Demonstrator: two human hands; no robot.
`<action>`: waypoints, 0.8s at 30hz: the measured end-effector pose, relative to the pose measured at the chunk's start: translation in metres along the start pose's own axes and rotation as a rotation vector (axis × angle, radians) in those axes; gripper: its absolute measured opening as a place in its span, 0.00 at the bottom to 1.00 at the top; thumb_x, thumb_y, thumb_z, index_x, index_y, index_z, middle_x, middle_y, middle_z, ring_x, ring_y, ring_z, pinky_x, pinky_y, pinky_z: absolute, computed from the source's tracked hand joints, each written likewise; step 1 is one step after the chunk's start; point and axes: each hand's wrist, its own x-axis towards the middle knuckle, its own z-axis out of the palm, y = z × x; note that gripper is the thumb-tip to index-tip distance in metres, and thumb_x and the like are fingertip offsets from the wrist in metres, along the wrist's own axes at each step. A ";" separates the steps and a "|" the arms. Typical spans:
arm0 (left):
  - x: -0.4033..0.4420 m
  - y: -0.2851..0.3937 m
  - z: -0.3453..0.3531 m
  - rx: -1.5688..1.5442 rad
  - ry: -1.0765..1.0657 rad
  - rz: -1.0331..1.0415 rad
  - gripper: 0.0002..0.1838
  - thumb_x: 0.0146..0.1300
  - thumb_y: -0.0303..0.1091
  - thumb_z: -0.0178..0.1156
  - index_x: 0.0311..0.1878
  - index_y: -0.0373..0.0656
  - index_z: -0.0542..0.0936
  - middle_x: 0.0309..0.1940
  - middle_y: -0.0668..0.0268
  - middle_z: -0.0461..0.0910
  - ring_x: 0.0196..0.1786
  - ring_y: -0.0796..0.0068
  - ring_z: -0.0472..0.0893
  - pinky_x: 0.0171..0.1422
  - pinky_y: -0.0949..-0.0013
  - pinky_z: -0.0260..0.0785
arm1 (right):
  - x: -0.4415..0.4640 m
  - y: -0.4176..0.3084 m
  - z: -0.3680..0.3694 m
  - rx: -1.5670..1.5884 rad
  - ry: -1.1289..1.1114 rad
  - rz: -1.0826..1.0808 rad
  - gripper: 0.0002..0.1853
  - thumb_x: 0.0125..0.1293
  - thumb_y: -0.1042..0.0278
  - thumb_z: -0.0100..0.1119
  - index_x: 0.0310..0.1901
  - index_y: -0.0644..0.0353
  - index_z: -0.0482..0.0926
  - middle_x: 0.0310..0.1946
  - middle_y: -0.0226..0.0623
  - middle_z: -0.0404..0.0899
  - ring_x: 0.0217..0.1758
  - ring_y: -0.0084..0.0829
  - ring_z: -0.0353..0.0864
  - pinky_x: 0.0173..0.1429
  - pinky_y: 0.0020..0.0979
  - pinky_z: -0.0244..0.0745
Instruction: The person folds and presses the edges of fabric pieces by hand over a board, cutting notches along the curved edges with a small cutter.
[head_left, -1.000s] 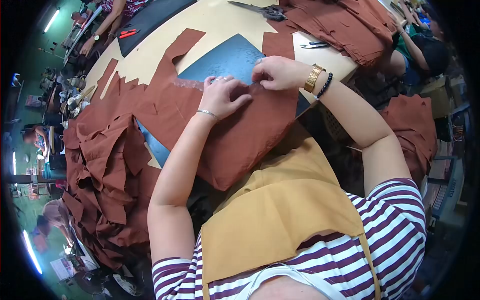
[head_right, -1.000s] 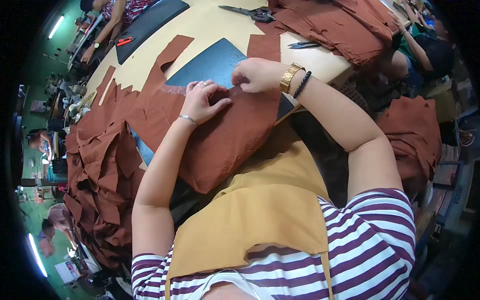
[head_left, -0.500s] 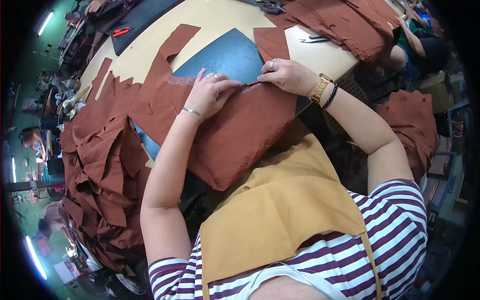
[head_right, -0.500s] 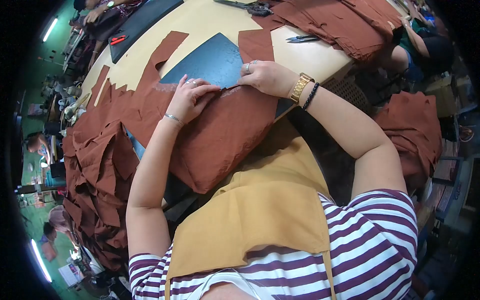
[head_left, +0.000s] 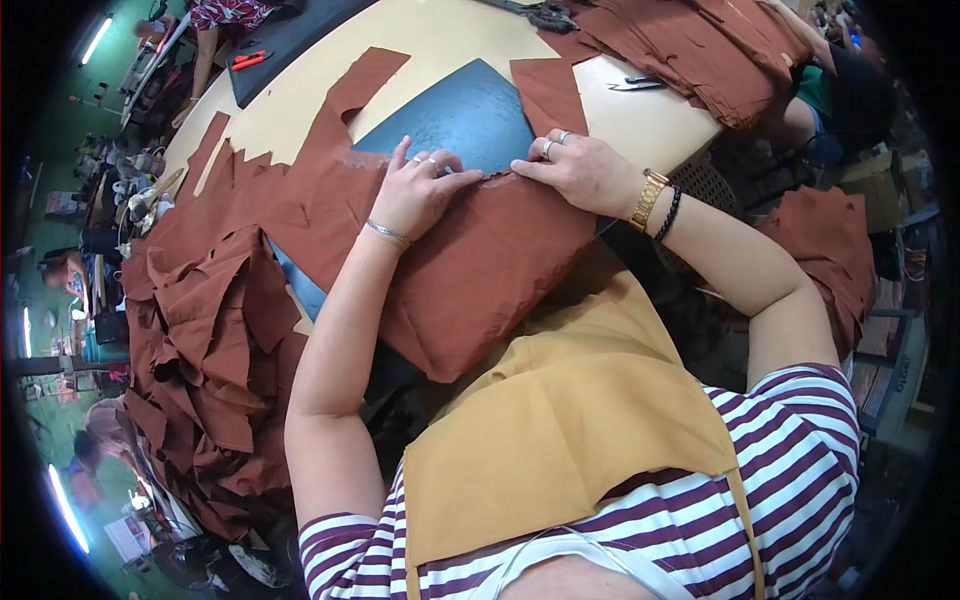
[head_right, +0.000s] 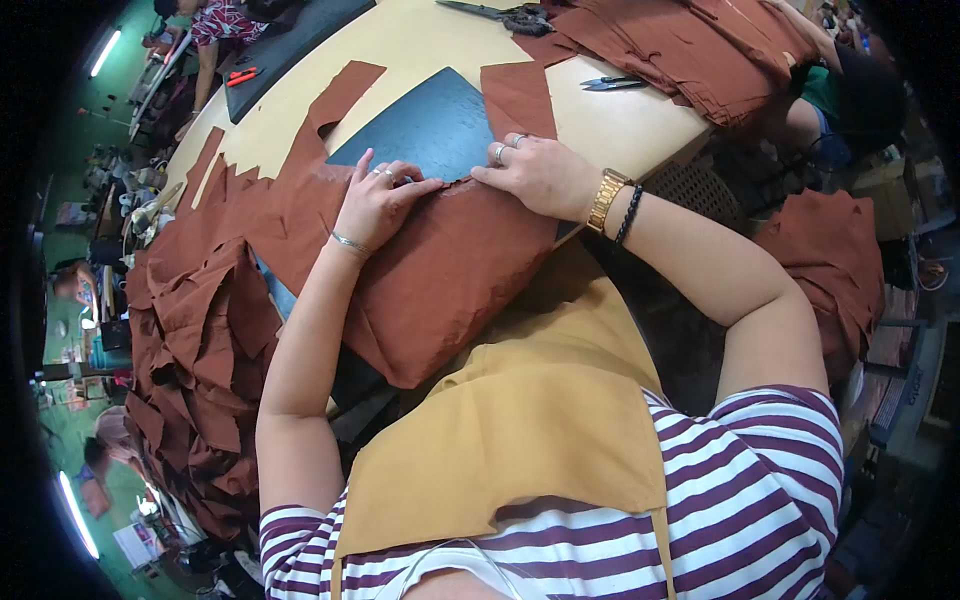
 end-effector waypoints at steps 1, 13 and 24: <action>0.000 0.000 0.001 0.002 0.003 0.002 0.17 0.60 0.31 0.58 0.47 0.69 0.85 0.41 0.79 0.78 0.43 0.76 0.80 0.70 0.44 0.60 | 0.001 -0.003 0.000 -0.065 0.021 -0.014 0.18 0.62 0.72 0.50 0.53 0.55 0.80 0.43 0.32 0.77 0.48 0.33 0.77 0.60 0.37 0.73; -0.002 -0.001 0.001 0.001 0.027 -0.008 0.14 0.61 0.36 0.57 0.44 0.70 0.85 0.39 0.78 0.77 0.43 0.78 0.80 0.69 0.42 0.62 | 0.012 -0.031 0.015 -0.060 0.068 0.050 0.15 0.64 0.71 0.47 0.51 0.60 0.77 0.42 0.39 0.76 0.47 0.36 0.78 0.58 0.38 0.72; -0.016 -0.030 0.000 0.000 0.063 -0.025 0.11 0.61 0.35 0.59 0.42 0.67 0.86 0.41 0.80 0.79 0.46 0.77 0.80 0.70 0.42 0.61 | 0.015 -0.039 0.010 -0.040 -0.034 0.113 0.20 0.64 0.73 0.47 0.58 0.58 0.75 0.45 0.40 0.74 0.49 0.37 0.76 0.56 0.37 0.73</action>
